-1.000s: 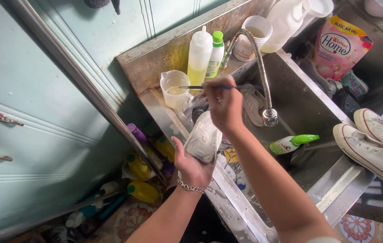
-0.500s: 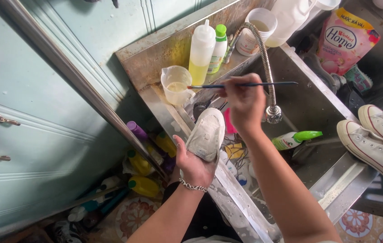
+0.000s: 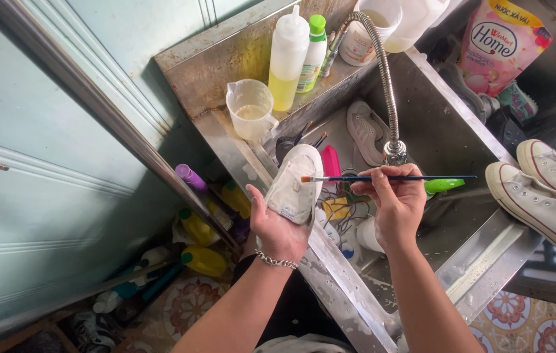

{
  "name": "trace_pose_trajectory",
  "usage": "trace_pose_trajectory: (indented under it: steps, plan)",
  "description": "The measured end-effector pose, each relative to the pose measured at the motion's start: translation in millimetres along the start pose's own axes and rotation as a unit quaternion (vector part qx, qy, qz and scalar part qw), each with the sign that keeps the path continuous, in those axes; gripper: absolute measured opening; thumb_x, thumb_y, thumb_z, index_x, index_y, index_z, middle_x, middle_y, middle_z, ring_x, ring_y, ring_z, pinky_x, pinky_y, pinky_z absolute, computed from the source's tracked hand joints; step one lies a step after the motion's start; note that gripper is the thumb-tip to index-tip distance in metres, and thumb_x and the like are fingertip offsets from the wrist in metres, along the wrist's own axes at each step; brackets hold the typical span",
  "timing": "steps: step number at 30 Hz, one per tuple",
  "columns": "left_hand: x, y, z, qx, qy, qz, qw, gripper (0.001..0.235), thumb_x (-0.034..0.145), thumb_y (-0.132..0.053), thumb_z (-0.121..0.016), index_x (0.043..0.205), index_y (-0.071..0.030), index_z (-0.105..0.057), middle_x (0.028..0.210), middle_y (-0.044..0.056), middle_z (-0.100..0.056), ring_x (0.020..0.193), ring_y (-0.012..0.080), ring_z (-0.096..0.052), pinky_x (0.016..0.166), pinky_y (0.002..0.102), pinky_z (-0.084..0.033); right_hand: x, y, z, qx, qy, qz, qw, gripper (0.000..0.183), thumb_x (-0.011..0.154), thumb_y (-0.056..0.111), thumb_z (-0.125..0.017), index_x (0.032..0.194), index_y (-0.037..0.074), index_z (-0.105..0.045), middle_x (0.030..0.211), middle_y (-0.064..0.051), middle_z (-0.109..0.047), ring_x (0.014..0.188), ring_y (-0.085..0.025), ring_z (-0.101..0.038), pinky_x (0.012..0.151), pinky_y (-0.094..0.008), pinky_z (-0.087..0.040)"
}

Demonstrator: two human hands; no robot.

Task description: The person cleans a white sneaker in a sink using a small brush and a cleaning solution. They repeatedly dip the brush into a plastic cup containing liquid and scrub the shoe's surface, including the toe, sides, and laces. The person rinses the brush under the tap and continues scrubbing different areas of the shoe.

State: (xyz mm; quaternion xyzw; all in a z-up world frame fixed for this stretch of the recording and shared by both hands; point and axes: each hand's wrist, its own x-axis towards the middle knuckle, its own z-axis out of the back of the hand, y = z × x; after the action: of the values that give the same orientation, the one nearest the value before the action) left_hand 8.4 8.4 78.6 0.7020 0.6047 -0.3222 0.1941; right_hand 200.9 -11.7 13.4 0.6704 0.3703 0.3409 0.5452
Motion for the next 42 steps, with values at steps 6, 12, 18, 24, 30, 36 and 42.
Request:
trace_pose_trajectory:
  steps: [6, 12, 18, 24, 30, 36, 42]
  plan:
    - [7.5, -3.2, 7.7, 0.016, -0.002, 0.002, 1.0, 0.105, 0.118, -0.077, -0.053, 0.182, 0.006, -0.056, 0.184, 0.035, -0.059, 0.173, 0.0519, -0.055, 0.143, 0.068, -0.043, -1.2, -7.6, -2.3, -0.009, 0.02, 0.028, 0.999, 0.018, 0.127, -0.002, -0.069, 0.127, 0.006, -0.053, 0.102, -0.029, -0.084, 0.078, -0.033, -0.089, 0.08, -0.045, -0.079]
    - [6.2, 2.8, 7.5, 0.016, 0.004, -0.012, 1.0, 0.104, 0.118, -0.071, -0.058, 0.186, 0.008, -0.052, 0.19, 0.037, -0.053, 0.178, 0.0551, -0.047, 0.146, 0.069, -0.039, 39.2, 17.0, -78.0, -0.002, 0.04, 0.135, 0.99, 0.016, 0.125, 0.0, -0.073, 0.126, 0.004, -0.058, 0.11, -0.03, -0.087, 0.087, -0.035, -0.093, 0.082, -0.048, -0.082]
    - [-11.7, -6.1, -7.7, 0.251, -0.013, -0.007, 0.968, 0.107, 0.118, -0.078, -0.055, 0.193, -0.003, -0.045, 0.198, 0.027, -0.046, 0.186, 0.0434, -0.037, 0.152, 0.061, -0.029, 116.9, -28.7, -175.6, -0.331, 0.129, 0.285, 0.89, 0.014, 0.106, 0.012, -0.1, 0.112, 0.019, -0.089, 0.07, -0.012, -0.068, 0.069, -0.038, -0.077, 0.072, -0.052, -0.066]
    - [-21.5, -15.7, -0.6, 0.545, -0.017, 0.014, 0.838, 0.088, 0.105, -0.051, -0.084, 0.178, -0.006, -0.064, 0.184, 0.018, -0.066, 0.18, 0.0293, -0.051, 0.154, 0.051, -0.034, 142.2, -65.9, -210.0, -0.448, 0.201, 0.249, 0.835, 0.015, 0.107, 0.023, -0.094, 0.11, 0.024, -0.08, 0.097, -0.003, -0.088, 0.104, -0.031, -0.087, 0.092, -0.048, -0.071]
    - [-54.5, -53.1, -1.7, 0.728, 0.158, 0.001, 0.668, 0.125, 0.106, -0.037, -0.085, 0.195, -0.003, -0.003, 0.206, 0.015, -0.028, 0.189, 0.0288, -0.032, 0.153, 0.043, -0.021, 107.7, 14.9, -172.5, -0.241, 0.093, 0.109, 0.96, 0.009, 0.113, 0.018, -0.09, 0.112, 0.013, -0.083, 0.098, -0.005, -0.092, 0.082, -0.014, -0.087, 0.078, -0.029, -0.07]
    - [-52.9, -54.0, 79.3, 0.938, 0.233, -0.234, 0.109, 0.092, 0.11, -0.05, -0.092, 0.18, -0.001, -0.06, 0.129, 0.01, -0.089, 0.136, 0.0342, -0.069, 0.113, 0.054, -0.057, 60.4, 14.4, -86.3, 0.076, -0.016, 0.044, 0.996, 0.015, 0.12, 0.0, -0.08, 0.12, 0.007, -0.067, 0.114, -0.027, -0.092, 0.094, -0.035, -0.096, 0.085, -0.039, -0.082]
    - [-3.7, -80.8, 106.0, 0.894, 0.315, -0.297, 0.114, 0.038, 0.11, 0.002, -0.08, 0.147, -0.006, -0.079, 0.115, 0.011, -0.085, 0.11, 0.0291, -0.075, 0.103, 0.047, -0.071, -4.3, 1.0, -6.8, 0.153, -0.149, -0.016, 0.977, 0.019, 0.114, 0.004, -0.086, 0.114, 0.012, -0.069, 0.117, -0.029, -0.091, 0.097, -0.04, -0.094, 0.098, -0.046, -0.081]
